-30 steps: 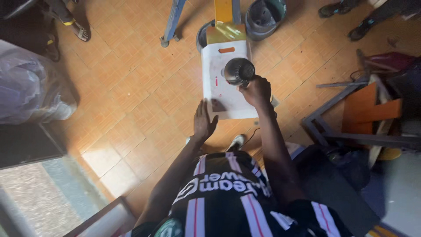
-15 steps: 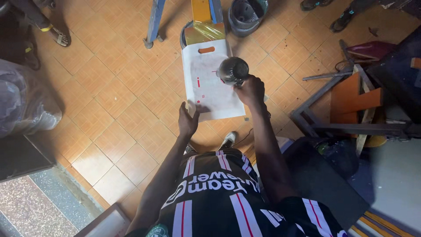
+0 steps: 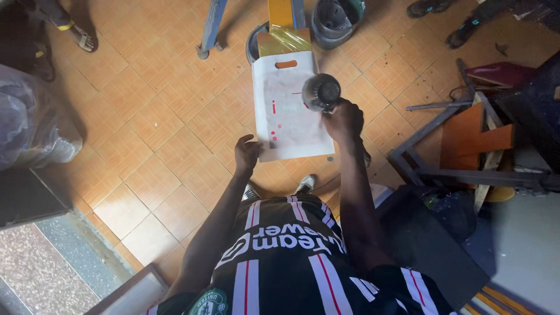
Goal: The person uses a heat gun to apply heat to a white plastic bag placed on a workbench. They repeatedly move the heat gun over the surface of the bag, focusing on the printed logo area, and occasionally flip the bag over to treat the other side.
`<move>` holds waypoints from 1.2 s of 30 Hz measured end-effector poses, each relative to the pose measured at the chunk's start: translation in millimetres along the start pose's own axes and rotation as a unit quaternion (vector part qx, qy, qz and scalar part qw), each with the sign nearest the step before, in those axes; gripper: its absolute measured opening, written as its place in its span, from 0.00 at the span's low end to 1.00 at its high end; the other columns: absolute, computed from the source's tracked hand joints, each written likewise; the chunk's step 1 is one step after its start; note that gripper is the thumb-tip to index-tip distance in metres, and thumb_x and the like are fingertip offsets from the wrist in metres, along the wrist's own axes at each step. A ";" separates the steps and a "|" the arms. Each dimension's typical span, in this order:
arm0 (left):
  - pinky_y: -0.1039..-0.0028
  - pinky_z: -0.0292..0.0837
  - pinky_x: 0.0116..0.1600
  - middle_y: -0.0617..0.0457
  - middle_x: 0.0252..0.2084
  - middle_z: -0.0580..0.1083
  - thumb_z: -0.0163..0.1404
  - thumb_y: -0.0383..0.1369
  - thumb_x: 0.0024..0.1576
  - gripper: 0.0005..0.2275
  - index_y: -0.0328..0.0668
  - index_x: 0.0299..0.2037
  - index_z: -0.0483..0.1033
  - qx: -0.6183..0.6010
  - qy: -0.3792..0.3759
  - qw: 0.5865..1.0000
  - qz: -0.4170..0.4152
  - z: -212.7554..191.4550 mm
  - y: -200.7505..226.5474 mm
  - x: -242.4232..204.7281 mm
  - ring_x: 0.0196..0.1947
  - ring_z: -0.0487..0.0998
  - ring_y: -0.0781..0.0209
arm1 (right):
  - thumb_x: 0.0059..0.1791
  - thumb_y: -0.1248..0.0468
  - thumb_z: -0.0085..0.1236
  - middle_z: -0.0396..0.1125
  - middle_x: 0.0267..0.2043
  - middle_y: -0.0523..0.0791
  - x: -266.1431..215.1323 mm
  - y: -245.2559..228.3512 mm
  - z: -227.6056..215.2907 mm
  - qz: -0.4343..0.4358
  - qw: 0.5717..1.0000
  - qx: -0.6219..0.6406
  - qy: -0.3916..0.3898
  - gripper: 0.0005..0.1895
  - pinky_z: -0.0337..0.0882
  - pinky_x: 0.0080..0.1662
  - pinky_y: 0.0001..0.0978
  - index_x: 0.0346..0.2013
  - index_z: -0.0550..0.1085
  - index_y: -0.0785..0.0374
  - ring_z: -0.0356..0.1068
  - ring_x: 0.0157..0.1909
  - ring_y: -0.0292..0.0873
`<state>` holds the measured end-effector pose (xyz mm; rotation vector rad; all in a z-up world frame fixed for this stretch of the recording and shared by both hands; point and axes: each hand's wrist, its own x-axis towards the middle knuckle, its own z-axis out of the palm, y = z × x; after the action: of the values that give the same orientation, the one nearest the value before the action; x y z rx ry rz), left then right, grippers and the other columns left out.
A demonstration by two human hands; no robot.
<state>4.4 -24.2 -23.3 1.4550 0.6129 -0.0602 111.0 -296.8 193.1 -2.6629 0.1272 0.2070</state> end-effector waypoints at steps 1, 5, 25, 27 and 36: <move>0.75 0.75 0.31 0.39 0.39 0.79 0.57 0.27 0.54 0.23 0.31 0.61 0.67 -0.005 0.006 1.000 -0.001 0.1 9.4 -4.9 0.30 0.80 0.57 | 0.43 0.58 0.61 0.76 0.30 0.54 -4.8 -0.5 -4.9 -0.006 1.000 -0.003 -0.003 0.10 0.77 0.42 0.57 0.32 0.79 0.61 0.78 0.41 0.61; 0.77 0.76 0.30 0.38 0.37 0.78 0.58 0.24 0.55 0.20 0.27 0.57 0.69 -0.006 0.004 1.000 0.025 1.1 33.8 -15.1 0.28 0.79 0.58 | 0.41 0.57 0.64 0.75 0.33 0.58 -26.1 -10.9 -17.0 0.012 0.998 0.037 -0.042 0.15 0.75 0.46 0.58 0.32 0.79 0.67 0.76 0.43 0.66; 0.76 0.69 0.37 0.51 0.28 0.75 0.52 0.29 0.55 0.06 0.37 0.40 0.78 0.005 0.143 0.985 0.094 -6.0 38.3 -18.5 0.29 0.75 0.64 | 0.44 0.54 0.65 0.75 0.39 0.61 -67.8 -52.7 12.2 -0.068 0.981 0.031 -0.179 0.20 0.73 0.52 0.61 0.32 0.79 0.72 0.75 0.49 0.67; 0.76 0.68 0.37 0.50 0.28 0.73 0.52 0.29 0.55 0.06 0.37 0.39 0.78 -0.002 0.141 0.984 0.112 -3.1 35.0 -15.9 0.29 0.74 0.63 | 0.45 0.52 0.65 0.76 0.36 0.56 -64.0 -45.5 16.2 -0.015 0.989 0.048 -0.139 0.19 0.75 0.48 0.57 0.32 0.79 0.67 0.76 0.47 0.62; 0.74 0.65 0.36 0.50 0.24 0.67 0.48 0.24 0.58 0.03 0.31 0.36 0.75 -0.050 0.101 0.977 0.183 12.9 77.2 -37.5 0.27 0.69 0.61 | 0.41 0.57 0.66 0.75 0.40 0.63 -73.8 -32.3 22.3 0.005 0.984 0.135 -0.119 0.19 0.70 0.50 0.65 0.37 0.79 0.70 0.72 0.51 0.71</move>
<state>8.0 -37.3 62.3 1.4653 0.4957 0.4065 39.6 -254.0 200.0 -2.3485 0.0852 0.4751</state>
